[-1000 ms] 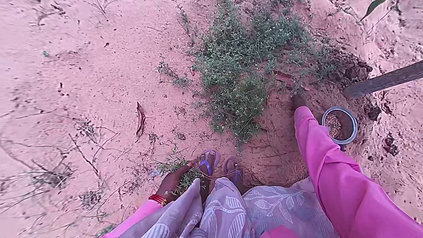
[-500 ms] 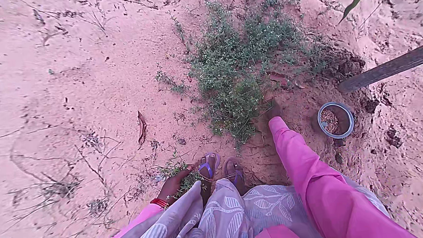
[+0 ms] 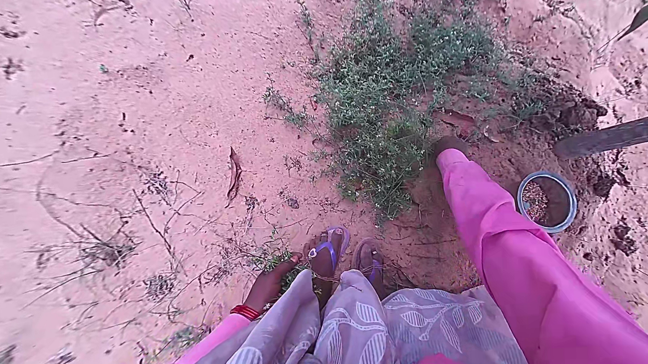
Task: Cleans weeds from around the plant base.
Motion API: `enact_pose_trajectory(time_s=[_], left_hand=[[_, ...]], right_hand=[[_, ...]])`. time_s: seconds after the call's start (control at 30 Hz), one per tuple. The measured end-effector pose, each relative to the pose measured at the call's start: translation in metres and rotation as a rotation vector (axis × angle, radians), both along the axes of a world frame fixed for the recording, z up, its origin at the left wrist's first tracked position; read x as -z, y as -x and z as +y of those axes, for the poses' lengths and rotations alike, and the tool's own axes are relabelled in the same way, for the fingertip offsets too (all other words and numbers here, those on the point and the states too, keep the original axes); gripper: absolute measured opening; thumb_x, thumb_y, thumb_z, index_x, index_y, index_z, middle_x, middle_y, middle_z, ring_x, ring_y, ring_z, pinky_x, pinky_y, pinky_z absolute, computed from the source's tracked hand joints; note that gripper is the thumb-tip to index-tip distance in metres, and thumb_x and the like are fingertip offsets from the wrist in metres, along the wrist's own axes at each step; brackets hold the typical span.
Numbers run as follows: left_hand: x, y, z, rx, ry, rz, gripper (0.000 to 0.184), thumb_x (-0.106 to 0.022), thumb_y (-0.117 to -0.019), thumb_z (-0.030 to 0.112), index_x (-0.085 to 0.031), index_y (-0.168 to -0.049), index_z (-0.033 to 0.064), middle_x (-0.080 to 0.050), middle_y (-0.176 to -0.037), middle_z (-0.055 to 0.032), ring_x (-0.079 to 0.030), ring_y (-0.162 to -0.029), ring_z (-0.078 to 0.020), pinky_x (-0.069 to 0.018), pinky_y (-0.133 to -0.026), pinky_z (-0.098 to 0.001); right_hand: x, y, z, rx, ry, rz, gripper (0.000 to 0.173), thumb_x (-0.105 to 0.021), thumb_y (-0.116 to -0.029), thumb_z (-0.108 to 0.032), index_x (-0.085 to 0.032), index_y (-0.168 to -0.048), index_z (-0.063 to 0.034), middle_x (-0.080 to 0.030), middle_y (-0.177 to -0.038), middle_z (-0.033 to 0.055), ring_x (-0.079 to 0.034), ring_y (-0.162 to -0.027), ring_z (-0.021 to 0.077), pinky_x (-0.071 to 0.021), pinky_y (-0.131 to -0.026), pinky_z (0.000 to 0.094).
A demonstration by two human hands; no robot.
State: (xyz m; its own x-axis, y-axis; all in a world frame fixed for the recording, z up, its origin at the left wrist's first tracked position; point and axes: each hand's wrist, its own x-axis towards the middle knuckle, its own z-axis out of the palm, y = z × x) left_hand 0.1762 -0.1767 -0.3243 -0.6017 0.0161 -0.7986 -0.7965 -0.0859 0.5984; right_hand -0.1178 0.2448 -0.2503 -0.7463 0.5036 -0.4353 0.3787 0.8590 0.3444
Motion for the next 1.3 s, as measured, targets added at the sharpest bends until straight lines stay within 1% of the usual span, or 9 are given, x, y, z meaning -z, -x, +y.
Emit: enact_pose_trajectory(time_s=[0.27, 0.37, 0.53, 0.67, 0.83, 1.0, 1.1, 1.2, 1.3], left_hand=[[-0.015, 0.01, 0.015, -0.062, -0.006, 0.017, 0.021, -0.058, -0.1036, 0.018, -0.071, -0.115, 0.0057, -0.075, -0.104, -0.0025, -0.07, -0.095, -0.0075, -0.0564, -0.087, -0.0275], [-0.011, 0.012, 0.018, -0.04, -0.025, 0.039, 0.023, -0.058, -0.1034, 0.019, -0.071, -0.118, 0.0063, -0.075, -0.107, -0.0034, -0.07, -0.098, -0.0096, -0.0561, -0.089, -0.029], [-0.022, 0.016, 0.022, -0.049, 0.008, 0.067, 0.019, -0.061, -0.1017, 0.018, -0.071, -0.113, 0.0062, -0.075, -0.1, -0.0042, -0.071, -0.092, -0.0105, -0.0582, -0.084, -0.0283], [-0.011, 0.009, 0.014, -0.039, 0.01, 0.082, 0.021, -0.06, -0.1023, 0.021, -0.073, -0.113, 0.0086, -0.075, -0.102, -0.0022, -0.071, -0.094, -0.0095, -0.0576, -0.086, -0.0282], [-0.02, -0.001, 0.008, -0.101, 0.004, -0.015, 0.02, -0.059, -0.1037, 0.02, -0.071, -0.112, 0.0077, -0.074, -0.1, -0.0023, -0.07, -0.091, -0.0088, -0.0574, -0.083, -0.0277], [0.022, -0.021, -0.012, -0.07, -0.003, -0.012, 0.026, -0.064, -0.1004, 0.029, -0.072, -0.118, 0.0112, -0.076, -0.105, -0.0023, -0.071, -0.095, -0.0106, -0.0586, -0.085, -0.0297], [0.016, -0.016, -0.006, -0.042, 0.022, -0.018, 0.027, -0.063, -0.1009, 0.031, -0.073, -0.117, 0.0123, -0.076, -0.103, -0.0016, -0.071, -0.093, -0.0099, -0.0583, -0.084, -0.0299], [-0.008, -0.004, 0.005, -0.042, 0.067, -0.027, 0.022, -0.062, -0.1015, 0.027, -0.072, -0.113, 0.0111, -0.074, -0.099, -0.0018, -0.07, -0.089, -0.0097, -0.0575, -0.081, -0.0297], [0.013, -0.008, -0.003, -0.008, 0.037, 0.023, 0.025, -0.064, -0.1004, 0.03, -0.073, -0.116, 0.0123, -0.076, -0.102, -0.0019, -0.071, -0.092, -0.0108, -0.0585, -0.084, -0.0302]], right_hand=[[0.01, -0.104, 0.018, 0.108, 0.303, 0.114, 0.047, -0.064, -0.0988, -0.019, -0.057, -0.144, -0.0077, -0.061, -0.139, 0.0258, -0.058, -0.13, 0.0451, -0.0447, -0.105, 0.0663], [0.015, -0.142, -0.003, 0.091, 0.388, 0.164, 0.046, -0.062, -0.0979, -0.01, -0.055, -0.143, -0.0032, -0.061, -0.138, 0.0257, -0.059, -0.129, 0.043, -0.0459, -0.105, 0.0628], [0.005, -0.09, 0.02, 0.204, 0.428, 0.401, 0.057, -0.067, -0.0915, -0.007, -0.05, -0.146, -0.0098, -0.063, -0.134, 0.026, -0.061, -0.124, 0.0468, -0.0488, -0.097, 0.0687], [-0.023, -0.026, 0.039, 0.143, 0.299, 0.43, 0.061, -0.063, -0.0966, -0.01, -0.043, -0.153, -0.0032, -0.049, -0.152, 0.0262, -0.052, -0.137, 0.0449, -0.0435, -0.107, 0.0639], [-0.007, 0.025, 0.052, -0.014, 0.173, 0.259, 0.059, -0.064, -0.0946, -0.007, -0.047, -0.151, -0.0053, -0.043, -0.156, 0.0279, -0.048, -0.139, 0.0477, -0.044, -0.107, 0.0652], [0.003, 0.018, 0.044, -0.012, 0.165, 0.234, 0.045, -0.066, -0.092, -0.007, -0.063, -0.136, -0.0071, -0.058, -0.142, 0.0267, -0.057, -0.13, 0.0466, -0.0493, -0.101, 0.0657], [0.005, -0.006, 0.058, 0.005, 0.244, 0.345, 0.052, -0.069, -0.0881, -0.003, -0.062, -0.139, -0.0064, -0.055, -0.146, 0.0242, -0.053, -0.136, 0.0442, -0.0444, -0.108, 0.0642], [0.012, -0.03, 0.081, 0.183, 0.304, 0.566, 0.052, -0.069, -0.0902, -0.004, -0.06, -0.141, -0.0066, -0.056, -0.147, 0.0224, -0.051, -0.139, 0.0413, -0.0414, -0.112, 0.0604], [0.0, -0.038, 0.09, 0.466, 0.364, 0.777, 0.046, -0.062, -0.0963, -0.007, -0.058, -0.142, -0.0051, -0.058, -0.144, 0.0244, -0.053, -0.138, 0.0391, -0.0431, -0.112, 0.0564]])
